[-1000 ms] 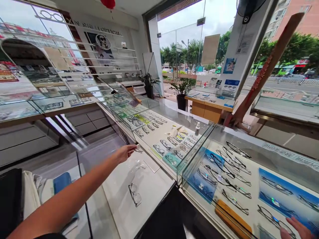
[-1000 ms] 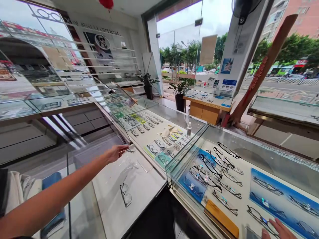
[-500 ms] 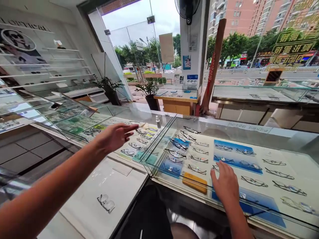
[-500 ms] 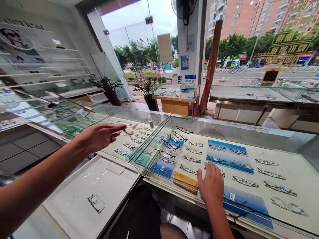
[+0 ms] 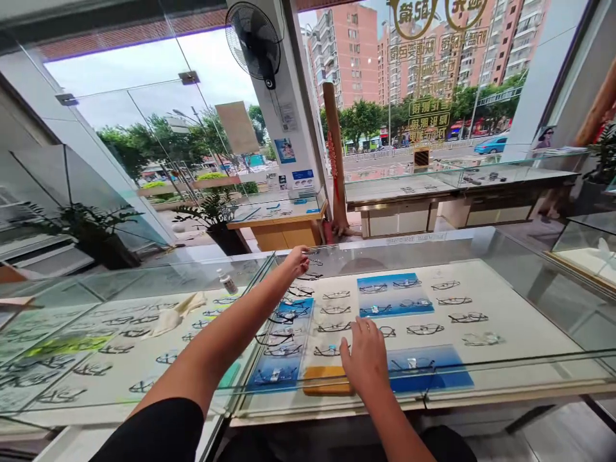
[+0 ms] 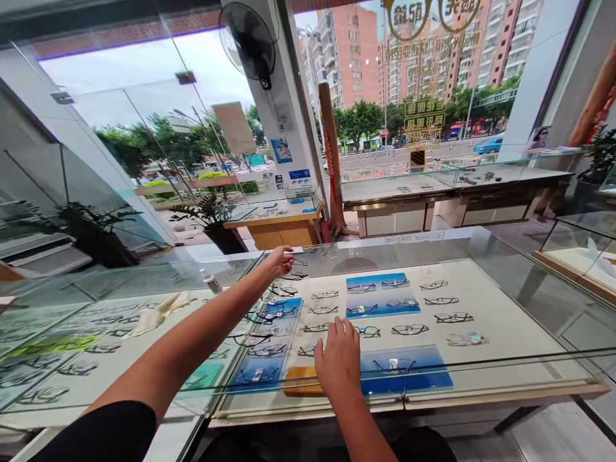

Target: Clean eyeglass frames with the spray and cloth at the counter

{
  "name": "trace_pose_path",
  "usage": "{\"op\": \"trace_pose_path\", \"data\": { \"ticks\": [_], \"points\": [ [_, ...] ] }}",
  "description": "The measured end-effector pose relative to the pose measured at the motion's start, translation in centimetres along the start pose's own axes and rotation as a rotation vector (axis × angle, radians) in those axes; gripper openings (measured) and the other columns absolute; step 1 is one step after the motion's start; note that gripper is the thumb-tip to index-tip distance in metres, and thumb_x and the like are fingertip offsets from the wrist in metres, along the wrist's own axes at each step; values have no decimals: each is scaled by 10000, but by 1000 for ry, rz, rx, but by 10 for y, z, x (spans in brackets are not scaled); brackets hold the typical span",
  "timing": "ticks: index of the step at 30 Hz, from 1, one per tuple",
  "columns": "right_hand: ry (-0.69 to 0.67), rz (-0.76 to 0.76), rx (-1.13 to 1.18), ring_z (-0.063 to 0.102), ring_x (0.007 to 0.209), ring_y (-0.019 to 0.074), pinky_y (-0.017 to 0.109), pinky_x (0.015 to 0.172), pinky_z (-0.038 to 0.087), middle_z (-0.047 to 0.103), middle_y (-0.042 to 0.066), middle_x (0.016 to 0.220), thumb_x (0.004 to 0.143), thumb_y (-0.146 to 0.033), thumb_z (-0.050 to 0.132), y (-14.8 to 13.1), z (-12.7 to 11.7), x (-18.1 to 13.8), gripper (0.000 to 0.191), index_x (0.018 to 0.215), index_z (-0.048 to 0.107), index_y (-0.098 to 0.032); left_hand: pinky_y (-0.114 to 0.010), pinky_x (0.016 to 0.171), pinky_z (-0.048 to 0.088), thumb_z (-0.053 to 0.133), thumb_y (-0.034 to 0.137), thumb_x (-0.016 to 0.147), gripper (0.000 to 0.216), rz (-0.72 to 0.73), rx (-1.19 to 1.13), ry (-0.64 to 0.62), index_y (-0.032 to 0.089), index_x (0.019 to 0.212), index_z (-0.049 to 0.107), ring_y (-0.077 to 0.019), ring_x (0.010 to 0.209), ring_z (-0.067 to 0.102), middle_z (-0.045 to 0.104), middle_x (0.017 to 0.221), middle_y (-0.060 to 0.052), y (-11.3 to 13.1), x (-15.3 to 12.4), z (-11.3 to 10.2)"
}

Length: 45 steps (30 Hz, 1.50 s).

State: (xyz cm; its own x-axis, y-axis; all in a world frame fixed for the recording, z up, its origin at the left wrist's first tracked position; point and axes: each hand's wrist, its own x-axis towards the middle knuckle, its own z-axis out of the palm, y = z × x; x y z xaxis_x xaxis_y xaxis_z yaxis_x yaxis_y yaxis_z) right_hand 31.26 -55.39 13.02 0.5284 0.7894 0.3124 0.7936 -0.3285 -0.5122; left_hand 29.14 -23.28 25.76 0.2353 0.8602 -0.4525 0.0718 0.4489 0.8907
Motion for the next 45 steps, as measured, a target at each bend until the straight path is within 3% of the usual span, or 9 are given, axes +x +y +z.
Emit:
{"op": "trace_pose_path", "data": {
  "ticks": [7,12,16,20,24,29,35,40,45],
  "points": [
    [22,7,41,543,1399,371,547,1197,404,659,171,1478,1010,-296,561,-1,4,-1,405,1360,705,-154,-451,924,624,685,392,1020,413,-37,60,88,157,1357,640,-247,1109,695,670,1320,-124,-14,27,12],
    [20,7,25,540,1408,369,540,1196,411,657,163,1481,1014,-316,556,0,5,0,399,1352,711,-170,-425,881,632,682,398,1022,404,-56,124,66,152,1339,644,-232,1058,701,681,1276,-117,-12,32,10],
    [27,7,10,553,1396,364,533,1188,425,670,157,1463,1014,-310,553,0,4,1,385,1335,715,-173,-293,687,593,661,378,1029,321,-42,192,27,137,1240,646,-161,838,681,694,1111,-87,-6,28,4],
    [21,10,-20,560,1387,344,508,1190,428,670,148,1459,1006,-294,569,-1,1,-1,361,1319,714,-184,-204,470,382,736,303,891,231,108,263,-79,157,1044,645,-138,641,638,697,971,-92,1,11,-18],
    [-72,-39,-172,620,1293,344,494,1096,489,702,163,1372,1001,-264,564,-9,-8,3,330,1284,712,-177,-197,463,259,781,300,755,285,382,373,-234,206,1016,717,-115,603,576,741,961,-49,9,-11,-69],
    [-437,-152,-381,737,1024,342,410,877,540,798,138,1063,901,-380,723,-8,-57,74,213,1010,797,-213,-245,521,278,784,415,683,245,610,552,-307,184,748,736,-135,540,450,624,636,-4,14,-15,-142],
    [-189,43,-399,725,867,305,338,748,464,772,171,870,886,-213,638,12,-113,201,170,743,715,-163,-279,698,371,656,490,743,300,841,536,-181,202,660,650,-198,748,528,619,704,-10,1,16,-177],
    [56,70,-298,659,764,208,278,658,401,737,93,853,1056,-303,314,-8,-58,213,408,938,683,-176,-280,650,303,585,495,809,335,852,432,-115,211,633,601,-183,663,432,475,601,12,-32,43,-168],
    [81,-45,-199,611,845,214,312,774,419,695,72,874,1062,-373,341,-33,17,196,371,932,640,-197,-269,589,250,554,457,864,334,732,330,-118,204,650,596,-163,609,374,399,568,24,-57,76,-169]
  ]
}}
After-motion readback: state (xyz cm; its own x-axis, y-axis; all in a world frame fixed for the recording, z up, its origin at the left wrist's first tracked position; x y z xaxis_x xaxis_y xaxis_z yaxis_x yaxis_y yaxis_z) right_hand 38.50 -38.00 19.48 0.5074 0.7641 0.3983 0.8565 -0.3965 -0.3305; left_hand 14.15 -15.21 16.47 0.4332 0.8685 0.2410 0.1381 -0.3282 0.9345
